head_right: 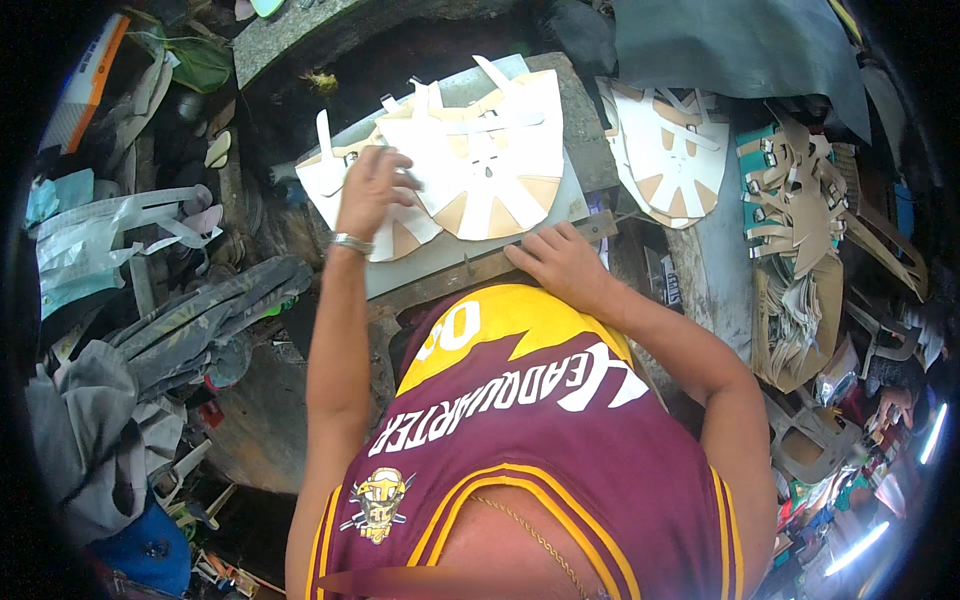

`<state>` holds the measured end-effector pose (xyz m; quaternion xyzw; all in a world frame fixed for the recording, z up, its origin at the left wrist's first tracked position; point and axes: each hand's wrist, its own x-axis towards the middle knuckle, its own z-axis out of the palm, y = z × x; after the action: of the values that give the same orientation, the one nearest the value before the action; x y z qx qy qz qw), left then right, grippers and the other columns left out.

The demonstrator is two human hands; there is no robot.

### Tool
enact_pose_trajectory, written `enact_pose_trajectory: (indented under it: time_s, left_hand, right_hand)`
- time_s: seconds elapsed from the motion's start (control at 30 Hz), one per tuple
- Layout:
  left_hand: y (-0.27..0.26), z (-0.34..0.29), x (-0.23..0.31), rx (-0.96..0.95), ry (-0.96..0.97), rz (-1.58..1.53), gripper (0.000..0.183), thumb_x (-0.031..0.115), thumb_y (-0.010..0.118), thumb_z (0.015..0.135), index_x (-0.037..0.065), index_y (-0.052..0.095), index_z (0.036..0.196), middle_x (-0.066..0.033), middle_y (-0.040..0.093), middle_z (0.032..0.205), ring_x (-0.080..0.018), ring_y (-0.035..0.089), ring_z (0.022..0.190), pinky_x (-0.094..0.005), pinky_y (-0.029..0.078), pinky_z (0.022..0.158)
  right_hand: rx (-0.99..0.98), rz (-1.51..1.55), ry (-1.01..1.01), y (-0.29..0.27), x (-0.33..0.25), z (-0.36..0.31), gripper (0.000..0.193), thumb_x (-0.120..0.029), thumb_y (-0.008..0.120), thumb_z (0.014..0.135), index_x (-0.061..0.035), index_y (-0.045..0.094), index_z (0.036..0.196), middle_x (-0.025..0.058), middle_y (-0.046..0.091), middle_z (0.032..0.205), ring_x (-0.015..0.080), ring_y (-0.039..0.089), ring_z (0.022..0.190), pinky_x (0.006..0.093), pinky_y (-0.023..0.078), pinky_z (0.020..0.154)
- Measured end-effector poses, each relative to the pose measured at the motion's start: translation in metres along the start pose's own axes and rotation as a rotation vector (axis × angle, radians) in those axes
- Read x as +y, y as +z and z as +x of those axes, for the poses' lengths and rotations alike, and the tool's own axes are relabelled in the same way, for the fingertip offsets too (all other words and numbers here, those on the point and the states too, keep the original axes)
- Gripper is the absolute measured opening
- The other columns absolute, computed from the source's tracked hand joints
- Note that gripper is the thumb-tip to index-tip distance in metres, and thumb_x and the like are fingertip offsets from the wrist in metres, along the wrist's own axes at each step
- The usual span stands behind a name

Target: The person marks several white shoe upper pieces with a pen while holding a wooden stick. They repeatedly pick up, mark, and set down the pieces on a cluttered workbench.

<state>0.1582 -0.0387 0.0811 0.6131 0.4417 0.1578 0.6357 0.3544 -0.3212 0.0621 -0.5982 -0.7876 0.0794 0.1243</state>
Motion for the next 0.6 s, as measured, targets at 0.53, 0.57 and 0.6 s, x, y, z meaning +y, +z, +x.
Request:
enact_pose_trajectory:
  time_s: [0.53, 0.57, 0.6]
  left_hand:
    - [-0.143, -0.046, -0.031, 0.416, 0.105, -0.457, 0.031, 0.026, 0.056, 0.115, 0.005, 0.053, 0.137, -0.0050, 0.068, 0.102, -0.0166, 0.071, 0.081, -0.0346, 0.063, 0.061]
    - [-0.137, -0.048, -0.034, 0.441, 0.104, -0.467, 0.030, 0.025, 0.056, 0.115, 0.004, 0.054, 0.136, -0.0053, 0.069, 0.103, -0.0164, 0.070, 0.079, -0.0348, 0.063, 0.062]
    - [-0.128, -0.050, -0.035, 0.477, 0.087, -0.477, 0.029, 0.025, 0.056, 0.115, 0.004, 0.054, 0.135, -0.0056, 0.069, 0.103, -0.0163, 0.070, 0.077, -0.0351, 0.063, 0.063]
  right_hand:
    - [-0.015, 0.165, 0.081, -0.050, 0.014, -0.013, 0.058, -0.021, 0.084, 0.084, -0.0061, 0.065, 0.137, 0.0149, 0.067, 0.128, 0.0355, 0.065, 0.120, 0.0501, 0.053, 0.109]
    - [0.009, 0.211, 0.148, -0.056, 0.015, -0.018, 0.058, -0.020, 0.083, 0.084, -0.0063, 0.065, 0.137, 0.0159, 0.067, 0.128, 0.0370, 0.066, 0.118, 0.0510, 0.054, 0.108]
    - [0.033, 0.305, 0.245, -0.061, 0.017, -0.022, 0.059, -0.020, 0.082, 0.082, -0.0060, 0.064, 0.136, 0.0192, 0.066, 0.125, 0.0401, 0.066, 0.113, 0.0498, 0.056, 0.104]
